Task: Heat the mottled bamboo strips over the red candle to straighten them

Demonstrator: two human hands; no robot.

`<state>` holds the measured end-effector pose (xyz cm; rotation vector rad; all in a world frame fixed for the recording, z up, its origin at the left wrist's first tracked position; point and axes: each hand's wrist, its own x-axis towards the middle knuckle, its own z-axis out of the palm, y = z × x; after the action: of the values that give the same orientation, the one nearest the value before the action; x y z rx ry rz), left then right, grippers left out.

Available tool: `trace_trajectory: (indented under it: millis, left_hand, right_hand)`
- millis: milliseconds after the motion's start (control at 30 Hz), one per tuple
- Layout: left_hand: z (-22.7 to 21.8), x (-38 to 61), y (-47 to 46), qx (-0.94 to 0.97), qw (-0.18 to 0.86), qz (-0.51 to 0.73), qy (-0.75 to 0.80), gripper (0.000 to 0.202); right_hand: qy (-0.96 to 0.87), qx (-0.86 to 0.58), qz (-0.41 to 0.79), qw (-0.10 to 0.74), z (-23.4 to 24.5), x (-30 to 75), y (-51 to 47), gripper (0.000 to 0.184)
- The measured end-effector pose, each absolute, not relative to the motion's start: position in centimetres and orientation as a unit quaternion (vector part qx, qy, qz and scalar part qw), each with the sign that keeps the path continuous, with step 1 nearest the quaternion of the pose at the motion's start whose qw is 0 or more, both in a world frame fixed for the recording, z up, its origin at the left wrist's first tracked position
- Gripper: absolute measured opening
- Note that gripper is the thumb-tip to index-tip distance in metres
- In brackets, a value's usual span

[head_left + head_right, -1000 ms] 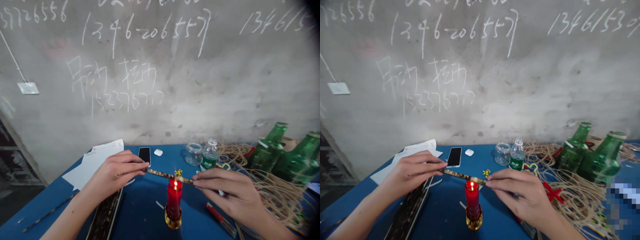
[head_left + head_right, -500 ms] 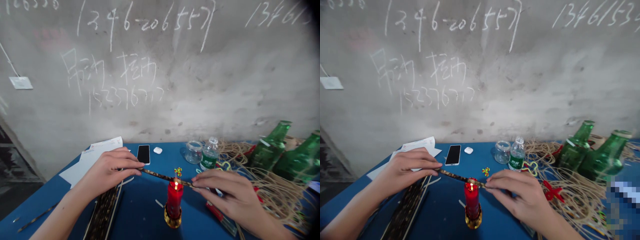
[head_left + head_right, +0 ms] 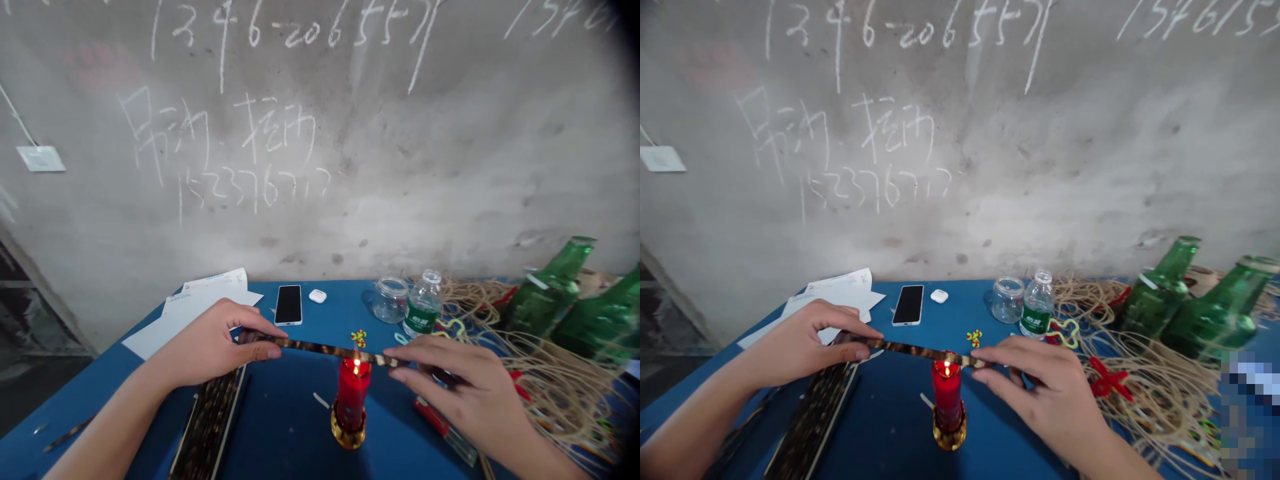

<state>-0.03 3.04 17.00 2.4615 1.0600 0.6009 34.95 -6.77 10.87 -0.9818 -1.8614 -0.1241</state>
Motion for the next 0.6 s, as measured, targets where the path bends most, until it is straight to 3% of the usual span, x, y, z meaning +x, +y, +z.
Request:
trace_trajectory:
  millis: [133,600]
  left_hand:
    - [17.06,0.19,2.89,0.87,0.232,0.2,0.386,0.018]
    - [17.14,0.25,3.29,0.865,0.263,0.16,0.397,0.023]
  right_hand:
    - [-0.778,-0.392,0.0,0.491,10.74,35.2,-6.59,0.02]
    - [-0.772,-0.416,0.052,0.478,10.35,35.21,-6.54,0.02]
